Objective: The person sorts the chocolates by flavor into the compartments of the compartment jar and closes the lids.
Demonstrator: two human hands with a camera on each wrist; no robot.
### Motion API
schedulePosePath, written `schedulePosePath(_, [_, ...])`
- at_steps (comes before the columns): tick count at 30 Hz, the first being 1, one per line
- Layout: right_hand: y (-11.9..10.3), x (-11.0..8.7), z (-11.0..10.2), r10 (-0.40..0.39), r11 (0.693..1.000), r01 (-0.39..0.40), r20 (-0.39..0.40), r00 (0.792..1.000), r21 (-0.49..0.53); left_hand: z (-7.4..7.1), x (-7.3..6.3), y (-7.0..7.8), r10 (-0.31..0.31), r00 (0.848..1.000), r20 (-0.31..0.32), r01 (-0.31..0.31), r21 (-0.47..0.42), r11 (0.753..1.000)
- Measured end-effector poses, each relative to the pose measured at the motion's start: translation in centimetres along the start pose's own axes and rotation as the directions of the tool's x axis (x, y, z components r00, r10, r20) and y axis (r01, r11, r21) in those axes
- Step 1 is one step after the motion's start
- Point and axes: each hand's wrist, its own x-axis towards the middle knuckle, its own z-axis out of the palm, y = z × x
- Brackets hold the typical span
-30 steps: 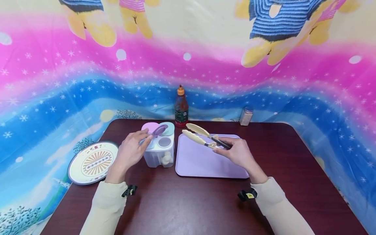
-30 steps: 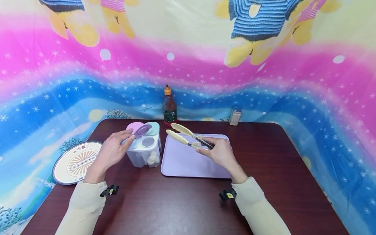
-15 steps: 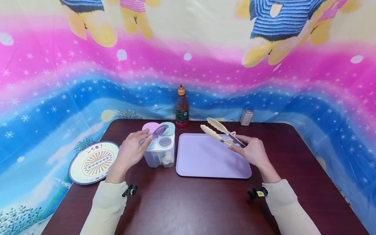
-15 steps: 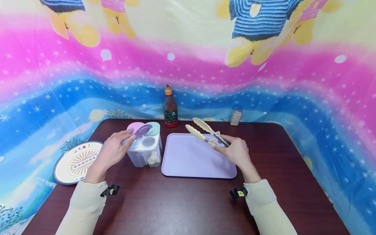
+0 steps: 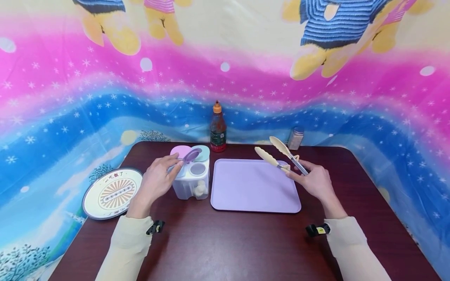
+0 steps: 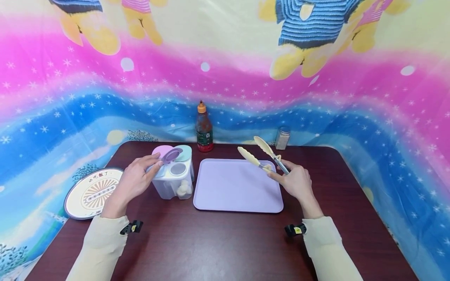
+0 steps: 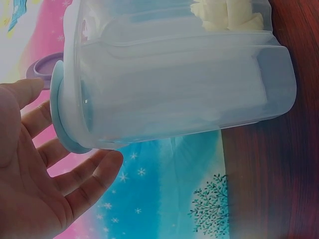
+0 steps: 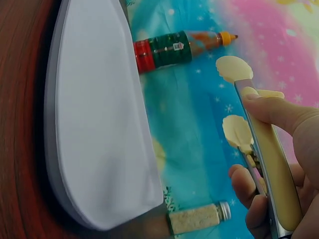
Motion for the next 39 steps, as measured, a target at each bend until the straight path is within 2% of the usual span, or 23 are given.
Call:
schedulePosePath(11, [1.8,0.1,-0.8,0.087,0.995,-0.085,0.030,0.996,-0.057,0.0,0.1,-0.1,0.002,1.000,0.006,-0.002,-0.011,1.000])
schedulePosePath(18, [3.6,0.2,-1.0,0.171,0.984,-0.166,0.074,0.982,-0.065,0.0,0.1,-0.1,0.010,1.000,0.001,-0.010,-0.010,1.000])
schedulePosePath(21, [4.3,0.3,-1.0,0.195,0.980,-0.192,0.069,0.978,-0.057,0.0,0.1,-0.1,0.009,1.000,0.000,-0.009,-0.009,1.000])
schedulePosePath(26, [5.2,0.6,-1.3,0.204,0.978,-0.201,0.046,0.978,-0.060,-0.1,0.1,-0.1,0.005,1.000,0.003,-0.005,-0.009,1.000])
schedulePosePath(39, [7.6,1.1,-1.6,0.259,0.962,-0.252,0.068,0.963,-0.103,-0.1,0.0,-0.2,-0.002,1.000,0.009,0.002,-0.007,1.000])
